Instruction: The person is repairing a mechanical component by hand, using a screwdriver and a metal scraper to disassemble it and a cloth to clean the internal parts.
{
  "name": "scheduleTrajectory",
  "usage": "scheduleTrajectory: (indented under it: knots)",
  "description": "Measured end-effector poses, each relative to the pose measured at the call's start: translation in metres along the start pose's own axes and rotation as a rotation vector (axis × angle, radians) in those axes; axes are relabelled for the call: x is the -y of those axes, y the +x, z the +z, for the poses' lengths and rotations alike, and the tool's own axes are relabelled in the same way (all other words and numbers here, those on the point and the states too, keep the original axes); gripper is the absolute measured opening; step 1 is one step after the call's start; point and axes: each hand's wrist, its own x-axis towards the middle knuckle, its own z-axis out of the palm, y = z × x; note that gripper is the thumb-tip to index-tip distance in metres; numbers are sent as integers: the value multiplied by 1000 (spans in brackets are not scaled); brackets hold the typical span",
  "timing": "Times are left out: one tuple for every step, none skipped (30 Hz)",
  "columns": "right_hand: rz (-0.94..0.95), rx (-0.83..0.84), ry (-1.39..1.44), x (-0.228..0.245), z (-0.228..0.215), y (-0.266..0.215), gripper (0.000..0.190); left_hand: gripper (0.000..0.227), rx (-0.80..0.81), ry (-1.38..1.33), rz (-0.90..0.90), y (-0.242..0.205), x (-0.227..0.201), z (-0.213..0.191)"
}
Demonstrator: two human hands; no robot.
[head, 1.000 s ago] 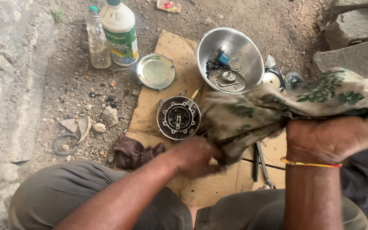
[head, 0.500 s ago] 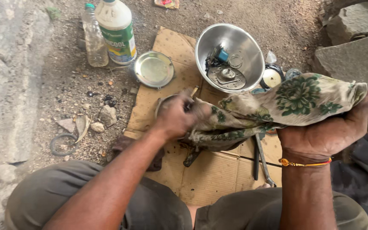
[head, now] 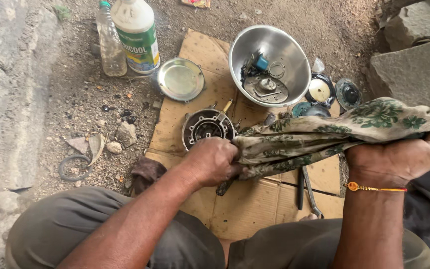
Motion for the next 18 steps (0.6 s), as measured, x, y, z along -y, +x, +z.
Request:
scheduleTrajectory:
  knots:
    - [16,-32,30,0,-1,0,41,47,49,43,-27,-1,-3,2]
    - [9,-81,27,0,-1,2,40,46,62,46,-38,-1,-6,3]
    - [3,-130,25,-1,-1,3,39,45,75,49,-50,0,-8,3]
    - [6,-180,25,-5,-1,3,38,44,89,53,-70,-4,-8,1]
    - [-34,-156,-64,-8,-1,2,36,42,105,51,-142,-6,-6,-1]
    - [-81,-131,-152,-8,-2,3,34,40,120,52,-207,-4,-5,-6]
    - [-94,-103,-182,-9,-3,4,32,39,135,53,-273,-1,-3,-9]
    - [-107,-78,-223,-6,-6,4,31,35,89,20,-237,0,0,-11]
    - [-88,-50,-208,-3,-8,3,31,34,44,-13,-201,-1,5,-13]
    - [-68,-16,-184,-2,-8,5,31,35,-10,-40,-169,0,10,-16]
    - [-76,2,-179,-2,-7,5,32,36,-38,-130,-175,4,11,-18]
    - [-79,14,-173,-4,-6,4,34,37,-61,-218,-185,3,14,-19]
    - [-81,26,-168,-5,-5,2,35,38,-85,-307,-195,2,17,-19]
    - [-80,-20,-118,-5,-3,3,35,37,-104,-429,-127,4,17,-17]
    - [-78,-66,-68,-5,0,3,35,35,-123,-550,-57,5,17,-15]
    - [-72,-114,-23,-4,2,2,36,34,-137,-677,9,5,16,-11]
    - [-51,-101,-58,-2,6,0,37,32,-149,-641,46,5,15,-6]
    - [-30,-84,-86,-4,11,-1,38,31,-166,-599,82,6,17,-5]
